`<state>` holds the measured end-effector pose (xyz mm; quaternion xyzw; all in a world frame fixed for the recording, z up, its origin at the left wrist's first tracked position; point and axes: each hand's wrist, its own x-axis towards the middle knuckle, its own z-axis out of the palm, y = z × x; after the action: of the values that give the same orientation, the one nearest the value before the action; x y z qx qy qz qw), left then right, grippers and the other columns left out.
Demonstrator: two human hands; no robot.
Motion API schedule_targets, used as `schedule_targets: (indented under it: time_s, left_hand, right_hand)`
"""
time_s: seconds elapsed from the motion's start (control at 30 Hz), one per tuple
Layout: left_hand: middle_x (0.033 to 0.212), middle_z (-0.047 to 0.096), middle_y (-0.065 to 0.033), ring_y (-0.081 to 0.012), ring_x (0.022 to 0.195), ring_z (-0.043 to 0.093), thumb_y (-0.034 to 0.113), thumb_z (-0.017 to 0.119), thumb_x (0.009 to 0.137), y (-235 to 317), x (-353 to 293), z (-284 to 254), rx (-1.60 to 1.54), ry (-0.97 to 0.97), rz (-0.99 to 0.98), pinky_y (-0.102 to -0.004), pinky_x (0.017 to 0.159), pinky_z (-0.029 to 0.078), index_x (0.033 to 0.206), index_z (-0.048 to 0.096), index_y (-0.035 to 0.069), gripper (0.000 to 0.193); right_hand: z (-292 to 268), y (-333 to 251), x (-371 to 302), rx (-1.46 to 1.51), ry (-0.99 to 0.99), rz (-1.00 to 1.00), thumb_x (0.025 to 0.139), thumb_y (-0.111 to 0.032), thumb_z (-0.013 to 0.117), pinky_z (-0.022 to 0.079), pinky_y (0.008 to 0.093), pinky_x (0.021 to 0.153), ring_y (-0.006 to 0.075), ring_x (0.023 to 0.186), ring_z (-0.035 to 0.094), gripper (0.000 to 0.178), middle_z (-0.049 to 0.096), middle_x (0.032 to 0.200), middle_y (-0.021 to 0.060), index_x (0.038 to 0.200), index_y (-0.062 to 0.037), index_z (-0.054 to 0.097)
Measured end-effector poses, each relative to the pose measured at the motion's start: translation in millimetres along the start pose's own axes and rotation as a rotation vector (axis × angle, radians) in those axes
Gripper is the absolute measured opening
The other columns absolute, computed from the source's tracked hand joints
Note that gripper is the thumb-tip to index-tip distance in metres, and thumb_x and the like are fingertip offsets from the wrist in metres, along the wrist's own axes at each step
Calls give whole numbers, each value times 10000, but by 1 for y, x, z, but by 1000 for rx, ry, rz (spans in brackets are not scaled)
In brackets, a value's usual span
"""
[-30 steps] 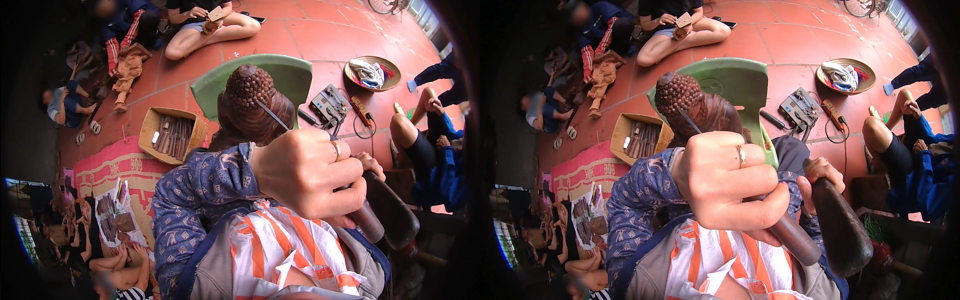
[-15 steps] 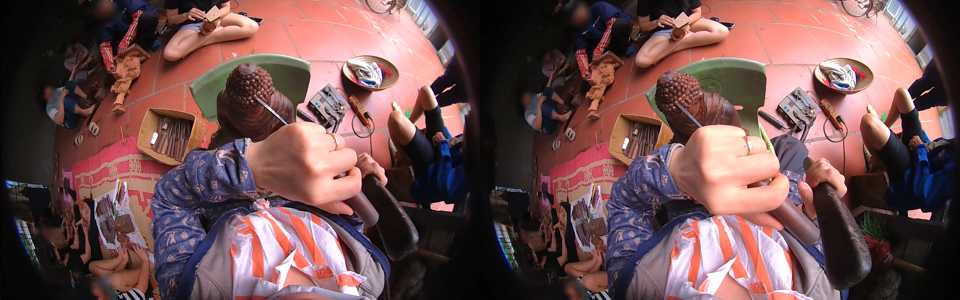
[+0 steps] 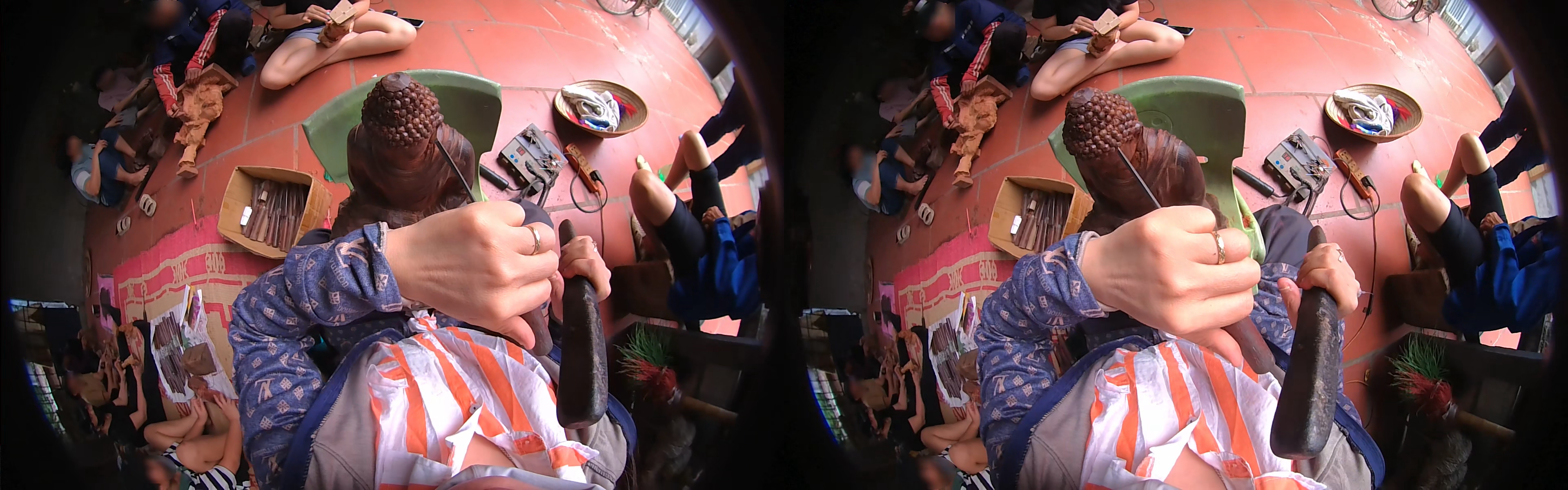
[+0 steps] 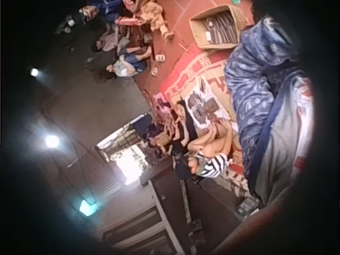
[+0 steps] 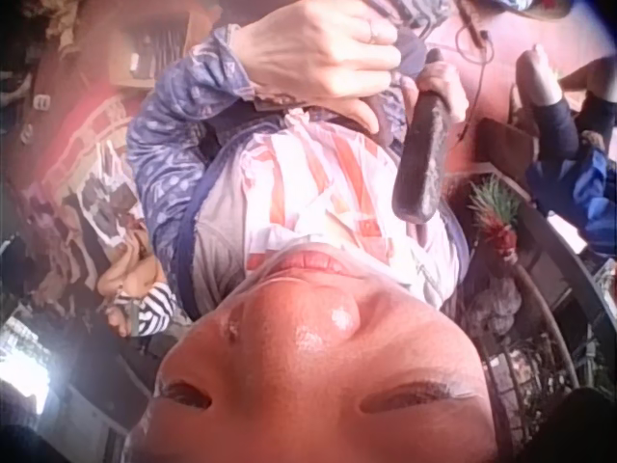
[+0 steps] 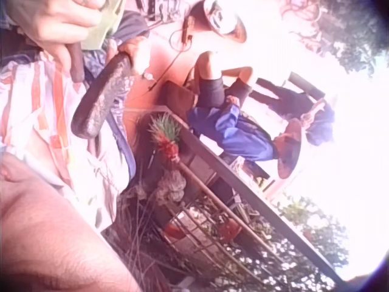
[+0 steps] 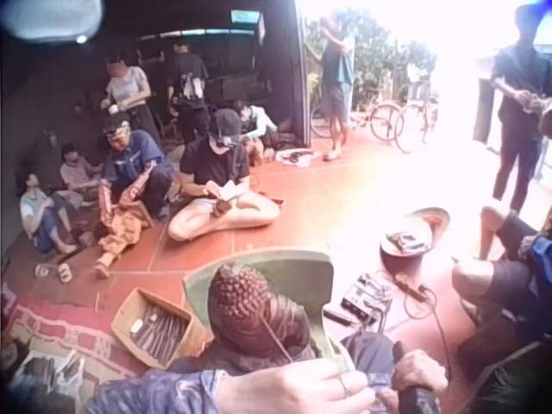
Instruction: The person carves a wooden Buddha head using a chisel and mallet. They repeatedly tap the chisel to refine the details on the top of the head while seated on the floor.
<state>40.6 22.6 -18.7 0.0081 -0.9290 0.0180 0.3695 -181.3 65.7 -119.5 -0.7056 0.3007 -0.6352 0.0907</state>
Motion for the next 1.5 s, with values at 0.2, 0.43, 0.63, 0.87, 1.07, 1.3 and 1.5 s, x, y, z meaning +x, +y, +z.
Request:
schedule_targets:
  time_s: [0.2, 0.43, 0.63, 0.87, 1.07, 1.3, 1.5]
  left_hand:
    - [664, 431, 11, -129, 617, 468, 402, 670, 723, 0, -6, -1, 67, -11, -35, -272, 485, 320, 597, 435, 135, 377]
    - [642, 405, 12, -125, 584, 452, 370, 682, 700, -2, -6, -2, 79, 4, -48, -273, 466, 297, 577, 396, 139, 387]
    - [645, 408, 10, -129, 569, 447, 354, 679, 717, -3, -7, -1, 59, 21, -53, -279, 462, 294, 585, 410, 135, 371]
    - [647, 420, 11, -131, 553, 439, 346, 647, 767, -5, -6, 4, 66, 95, -25, -282, 460, 290, 588, 414, 139, 360]
    - [636, 414, 13, -124, 542, 436, 385, 608, 813, -4, -8, -8, 81, 27, 9, -279, 460, 263, 581, 390, 146, 399]
    - [625, 389, 17, -123, 528, 419, 391, 595, 836, -6, -6, -4, 50, 60, 28, -278, 463, 257, 577, 375, 147, 418]
    - [614, 379, 19, -117, 518, 410, 398, 579, 851, -6, -8, -5, 59, 75, 18, -275, 454, 250, 566, 358, 149, 439]
  right_hand:
    - [13, 2, -8, -43, 18, 9, 632, -115, 831, 425, 309, 538, 194, 509, 522, 327, 535, 561, 53, 614, -56, 510]
    - [15, 4, -11, -30, 22, 16, 639, -127, 829, 449, 318, 553, 194, 500, 525, 327, 536, 556, 53, 609, -51, 512]
    - [15, 3, -11, -31, 27, 24, 649, -132, 827, 460, 323, 561, 189, 492, 518, 332, 531, 553, 55, 608, -56, 506]
    - [13, 5, -10, -59, 45, -32, 648, -121, 823, 462, 333, 581, 188, 487, 498, 329, 522, 552, 55, 617, -54, 503]
    - [15, 8, -10, -60, 42, -75, 641, -91, 809, 448, 341, 577, 196, 490, 493, 312, 515, 550, 57, 616, -45, 502]
    - [14, 8, -9, -138, 78, -132, 640, -84, 813, 433, 344, 575, 200, 501, 493, 317, 516, 556, 60, 618, -44, 499]
    - [15, 11, -15, -285, 158, -148, 668, -109, 826, 412, 342, 575, 204, 514, 503, 339, 520, 574, 60, 640, -51, 493]
